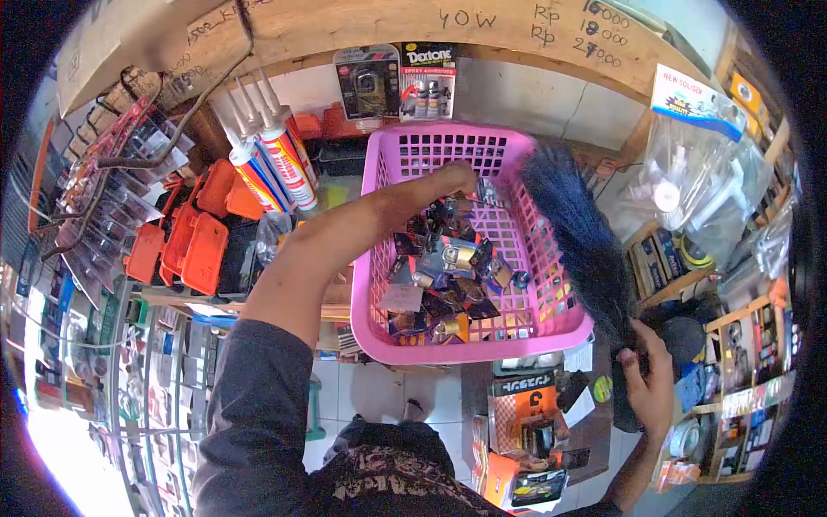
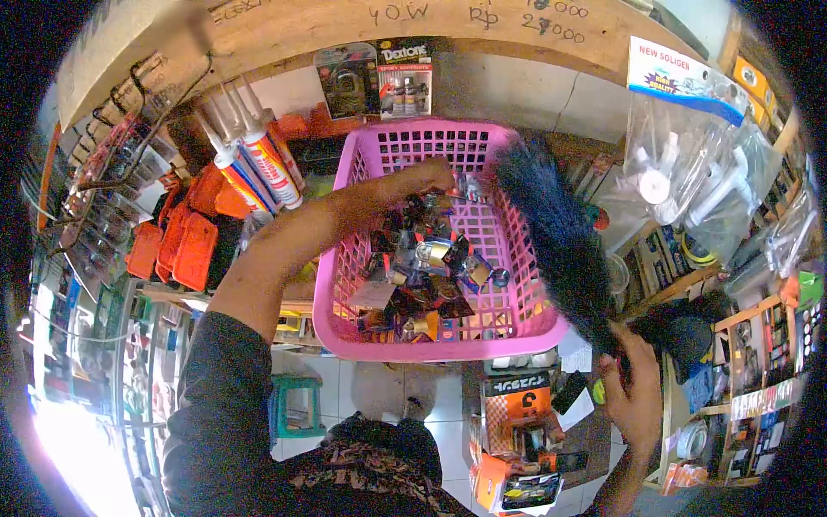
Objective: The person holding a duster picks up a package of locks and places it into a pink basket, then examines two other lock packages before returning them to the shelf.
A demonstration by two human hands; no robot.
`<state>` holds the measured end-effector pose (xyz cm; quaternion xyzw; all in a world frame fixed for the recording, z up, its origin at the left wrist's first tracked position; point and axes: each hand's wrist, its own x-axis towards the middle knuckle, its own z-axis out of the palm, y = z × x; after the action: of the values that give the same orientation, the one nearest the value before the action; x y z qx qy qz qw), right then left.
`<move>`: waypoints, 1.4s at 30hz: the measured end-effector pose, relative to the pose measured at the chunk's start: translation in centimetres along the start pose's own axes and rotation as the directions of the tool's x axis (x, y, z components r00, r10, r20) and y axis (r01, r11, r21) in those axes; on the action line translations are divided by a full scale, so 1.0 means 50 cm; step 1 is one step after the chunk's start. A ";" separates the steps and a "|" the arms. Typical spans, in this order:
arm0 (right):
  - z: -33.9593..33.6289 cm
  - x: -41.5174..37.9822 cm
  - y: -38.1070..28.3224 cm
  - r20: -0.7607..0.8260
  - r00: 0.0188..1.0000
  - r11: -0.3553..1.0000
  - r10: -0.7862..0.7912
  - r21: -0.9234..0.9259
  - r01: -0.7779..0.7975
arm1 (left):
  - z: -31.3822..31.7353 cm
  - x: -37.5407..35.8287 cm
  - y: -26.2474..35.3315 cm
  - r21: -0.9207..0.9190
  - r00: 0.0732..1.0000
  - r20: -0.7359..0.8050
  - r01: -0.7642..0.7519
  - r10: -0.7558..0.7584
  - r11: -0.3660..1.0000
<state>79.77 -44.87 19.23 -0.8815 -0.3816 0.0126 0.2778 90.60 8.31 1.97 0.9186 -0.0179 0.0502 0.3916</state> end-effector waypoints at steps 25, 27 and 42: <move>0.146 -0.233 0.003 -0.122 0.923 0.784 0.364 0.576 -0.233 | -0.074 -0.797 0.403 -0.815 0.571 -0.528 -0.549 -0.629 0.186; 0.182 -0.260 0.006 -0.024 0.931 0.712 0.363 0.651 -0.261 | -0.041 -0.860 0.387 -0.815 0.690 -0.358 -0.560 -0.629 -0.149; 0.466 -0.174 -0.360 0.548 0.746 0.863 -0.377 0.501 0.068 | 0.094 -1.130 0.323 -0.765 0.676 -0.313 -0.596 -0.667 -0.245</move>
<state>56.19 -29.61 6.88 -0.6826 -0.5438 0.3602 0.3297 33.65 -6.60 4.33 0.0998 0.1444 0.3623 0.9154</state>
